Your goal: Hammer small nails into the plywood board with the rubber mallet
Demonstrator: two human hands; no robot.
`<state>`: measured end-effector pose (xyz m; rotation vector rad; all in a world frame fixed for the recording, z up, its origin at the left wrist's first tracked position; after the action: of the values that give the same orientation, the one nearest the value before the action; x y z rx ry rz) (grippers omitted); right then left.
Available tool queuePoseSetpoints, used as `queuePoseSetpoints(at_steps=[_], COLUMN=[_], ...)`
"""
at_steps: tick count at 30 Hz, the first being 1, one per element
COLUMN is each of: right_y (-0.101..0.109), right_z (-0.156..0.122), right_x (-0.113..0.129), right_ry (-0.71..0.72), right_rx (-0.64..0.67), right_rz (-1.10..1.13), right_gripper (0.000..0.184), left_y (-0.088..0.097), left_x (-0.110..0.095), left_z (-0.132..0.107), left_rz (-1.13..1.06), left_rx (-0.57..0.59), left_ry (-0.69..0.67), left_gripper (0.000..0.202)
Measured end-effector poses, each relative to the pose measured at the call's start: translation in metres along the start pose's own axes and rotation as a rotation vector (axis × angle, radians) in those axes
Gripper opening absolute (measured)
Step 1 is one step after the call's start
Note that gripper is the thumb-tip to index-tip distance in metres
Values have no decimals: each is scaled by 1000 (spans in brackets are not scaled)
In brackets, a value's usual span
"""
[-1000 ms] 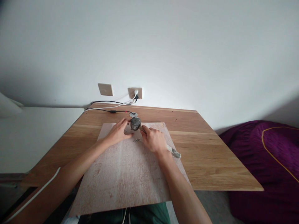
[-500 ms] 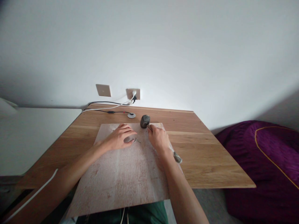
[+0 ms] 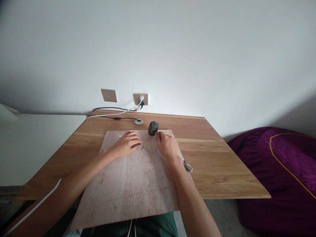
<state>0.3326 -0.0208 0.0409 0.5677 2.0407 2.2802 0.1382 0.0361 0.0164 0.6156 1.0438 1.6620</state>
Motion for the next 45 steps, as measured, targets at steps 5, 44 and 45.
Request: queuePoseSetpoints(at_steps=[5,44,45], right_y=[1,-1,-1], right_z=[0,1,1], right_x=[1,-1,-2], right_ry=[14,12,15], right_rx=[-10,-16,-15], right_rz=[9,-2,0], right_gripper=[37,37,37], left_y=[-1,-16,-17], left_x=[0,32,32], left_z=[-1,28,28], left_rz=[40,-94,-99], left_rx=[63,-91,-85], left_ry=[-13,344,343], left_gripper=[20,11,10])
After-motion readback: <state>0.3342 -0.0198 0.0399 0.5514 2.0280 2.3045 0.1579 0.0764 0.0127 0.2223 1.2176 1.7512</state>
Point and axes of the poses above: each hand's wrist, its own z-axis towards the middle knuckle, its own y-axis out of the back of the hand, x = y × z, the point moved 5 cm from there along z, towards the middle knuckle, and after that the axes turned 4 degrees about z, right-handed, at the moved point
